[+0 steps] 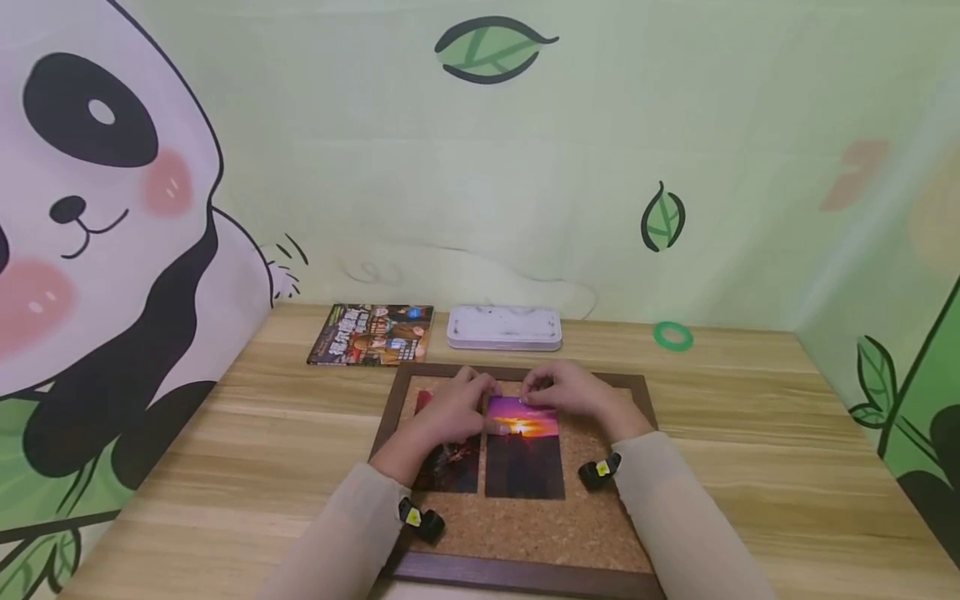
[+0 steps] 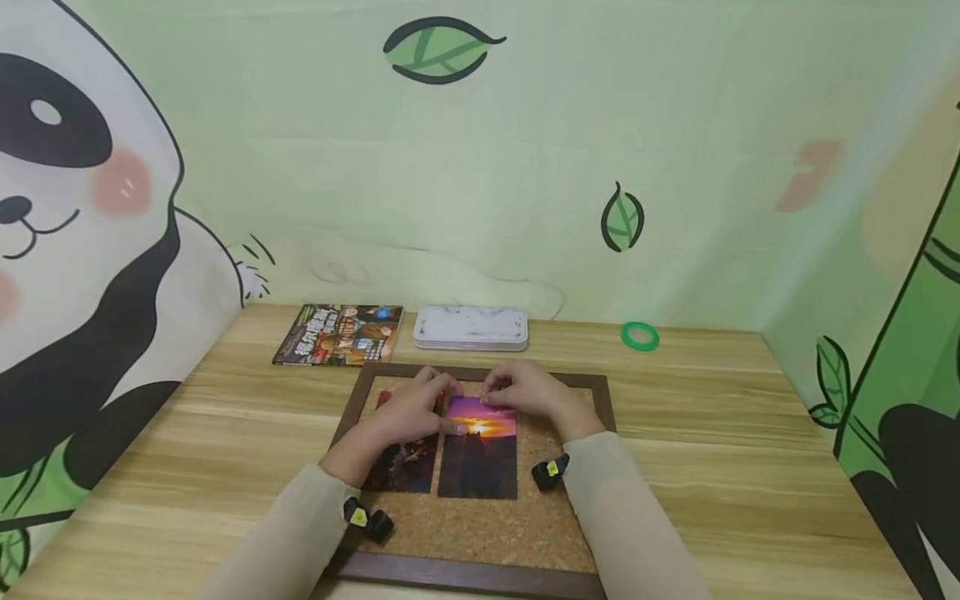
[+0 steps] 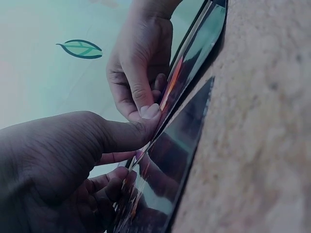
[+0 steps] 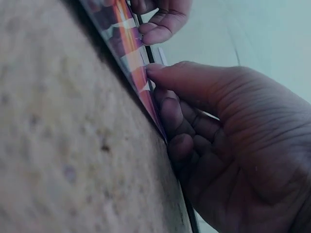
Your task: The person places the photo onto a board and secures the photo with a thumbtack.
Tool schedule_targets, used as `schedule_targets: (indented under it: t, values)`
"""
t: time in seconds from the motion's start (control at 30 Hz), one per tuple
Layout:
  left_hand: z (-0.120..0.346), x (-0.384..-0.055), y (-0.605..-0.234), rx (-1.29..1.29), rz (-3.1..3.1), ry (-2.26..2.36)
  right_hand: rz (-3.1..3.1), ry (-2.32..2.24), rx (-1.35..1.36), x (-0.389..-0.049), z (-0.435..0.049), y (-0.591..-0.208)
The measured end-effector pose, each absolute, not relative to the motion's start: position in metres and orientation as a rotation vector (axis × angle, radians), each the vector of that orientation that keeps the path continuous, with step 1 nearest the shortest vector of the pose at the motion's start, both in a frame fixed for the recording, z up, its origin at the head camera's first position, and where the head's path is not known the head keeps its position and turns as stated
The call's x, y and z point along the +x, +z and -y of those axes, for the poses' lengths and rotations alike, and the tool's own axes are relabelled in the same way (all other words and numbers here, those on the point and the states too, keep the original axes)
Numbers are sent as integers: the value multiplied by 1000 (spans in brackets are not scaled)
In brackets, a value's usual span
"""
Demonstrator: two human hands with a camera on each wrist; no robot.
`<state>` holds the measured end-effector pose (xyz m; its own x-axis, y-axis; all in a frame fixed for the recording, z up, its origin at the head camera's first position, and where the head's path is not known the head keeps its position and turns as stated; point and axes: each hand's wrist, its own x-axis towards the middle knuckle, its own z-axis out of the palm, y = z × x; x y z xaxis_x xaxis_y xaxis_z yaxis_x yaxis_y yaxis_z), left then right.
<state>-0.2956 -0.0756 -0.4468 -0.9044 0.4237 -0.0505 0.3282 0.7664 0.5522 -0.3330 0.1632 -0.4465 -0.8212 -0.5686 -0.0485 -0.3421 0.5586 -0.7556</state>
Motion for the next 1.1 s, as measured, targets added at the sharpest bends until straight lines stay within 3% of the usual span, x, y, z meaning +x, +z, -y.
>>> schedule_targets:
  t: [0.27,0.73,1.1]
  values:
    - [77,-297,-444,579,-2773,840,-2515,-1092,-694,-336,-159,-443]
    - [73,-301,-444,629,-2790,803,-2478,-1160,-823,-335,-169,-445]
    - [75,-301,-437,694,-2774,780,-2609,-1174,-827,-332,-179,-423]
